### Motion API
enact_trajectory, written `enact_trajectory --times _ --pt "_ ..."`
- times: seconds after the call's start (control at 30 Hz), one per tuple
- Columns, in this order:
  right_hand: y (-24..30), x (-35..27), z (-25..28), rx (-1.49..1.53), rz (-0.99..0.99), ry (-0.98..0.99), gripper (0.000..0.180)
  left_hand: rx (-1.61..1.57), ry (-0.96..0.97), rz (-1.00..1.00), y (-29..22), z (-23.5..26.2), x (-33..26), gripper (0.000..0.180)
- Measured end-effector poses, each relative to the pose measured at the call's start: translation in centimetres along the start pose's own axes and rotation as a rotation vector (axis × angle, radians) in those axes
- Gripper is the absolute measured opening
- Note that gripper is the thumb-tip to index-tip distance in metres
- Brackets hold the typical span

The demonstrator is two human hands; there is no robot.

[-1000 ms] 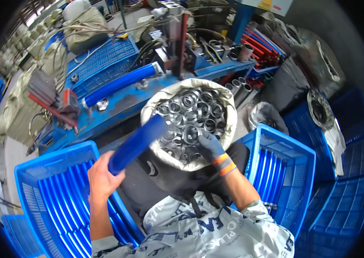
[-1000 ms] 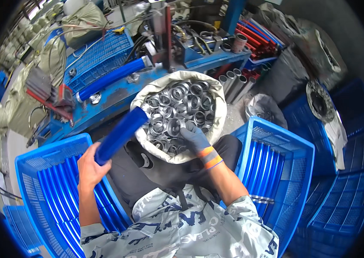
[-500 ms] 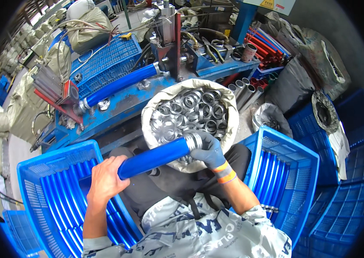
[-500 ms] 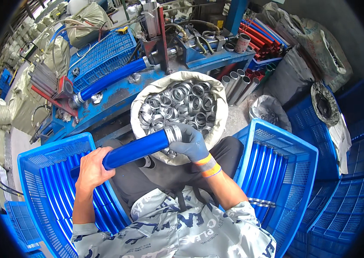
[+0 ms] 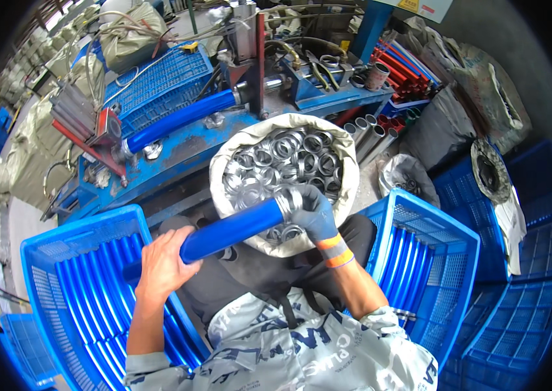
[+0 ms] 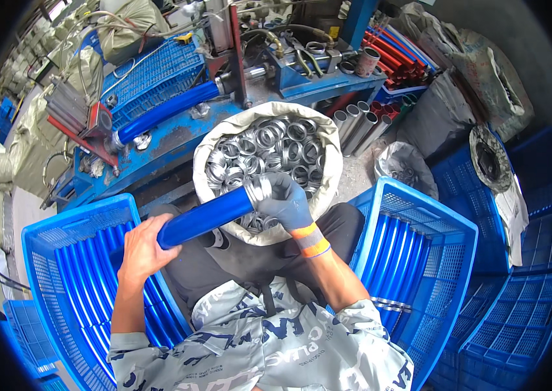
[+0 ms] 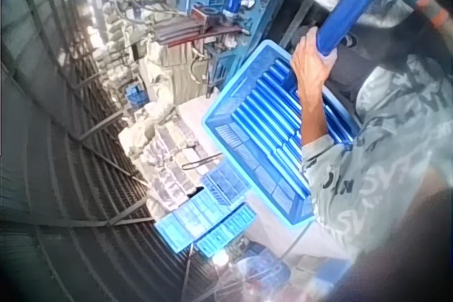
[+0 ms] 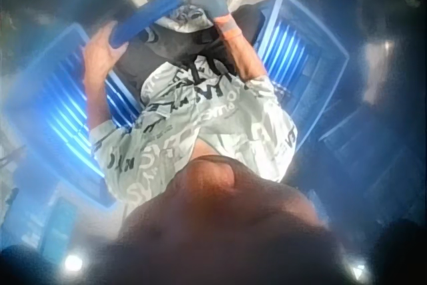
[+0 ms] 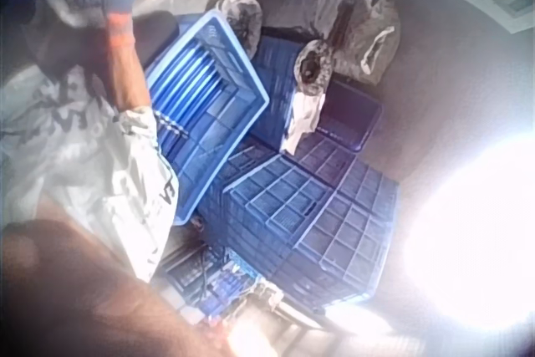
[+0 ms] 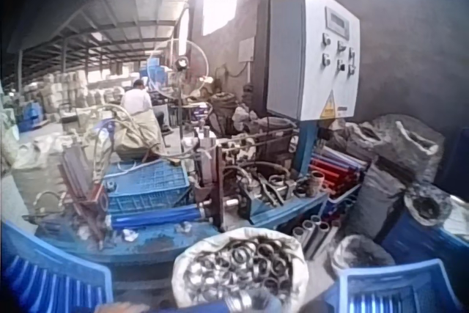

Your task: Assembling metal rings onto blue pipes and placing them in plastic crates.

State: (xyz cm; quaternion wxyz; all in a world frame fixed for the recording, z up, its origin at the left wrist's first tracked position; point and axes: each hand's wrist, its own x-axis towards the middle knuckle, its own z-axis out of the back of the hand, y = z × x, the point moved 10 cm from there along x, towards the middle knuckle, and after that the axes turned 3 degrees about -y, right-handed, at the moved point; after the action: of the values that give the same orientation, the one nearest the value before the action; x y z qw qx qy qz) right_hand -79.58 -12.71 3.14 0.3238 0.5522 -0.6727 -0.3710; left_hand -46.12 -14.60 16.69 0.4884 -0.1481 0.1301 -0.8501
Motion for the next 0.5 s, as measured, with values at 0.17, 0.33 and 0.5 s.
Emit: enact_trajectory --times 0.17,0.33,0.5 --pt "-1.3 0.2 -1.6 0.223 -0.054 -0.012 0.088 -0.305 0.010 0.320 4.3 -2.1 -3.4 0.069" --pt "-1.4 -0.2 -1.9 0.358 -0.122 -0.010 0.095 -1.379 -0.508 0.274 3.2 -1.4 -3.4 0.073" --pt "1.3 -1.3 -4.8 0.178 -0.084 0.107 0.100 -1.704 -0.588 0.363 2.7 -3.7 -3.5 0.070"
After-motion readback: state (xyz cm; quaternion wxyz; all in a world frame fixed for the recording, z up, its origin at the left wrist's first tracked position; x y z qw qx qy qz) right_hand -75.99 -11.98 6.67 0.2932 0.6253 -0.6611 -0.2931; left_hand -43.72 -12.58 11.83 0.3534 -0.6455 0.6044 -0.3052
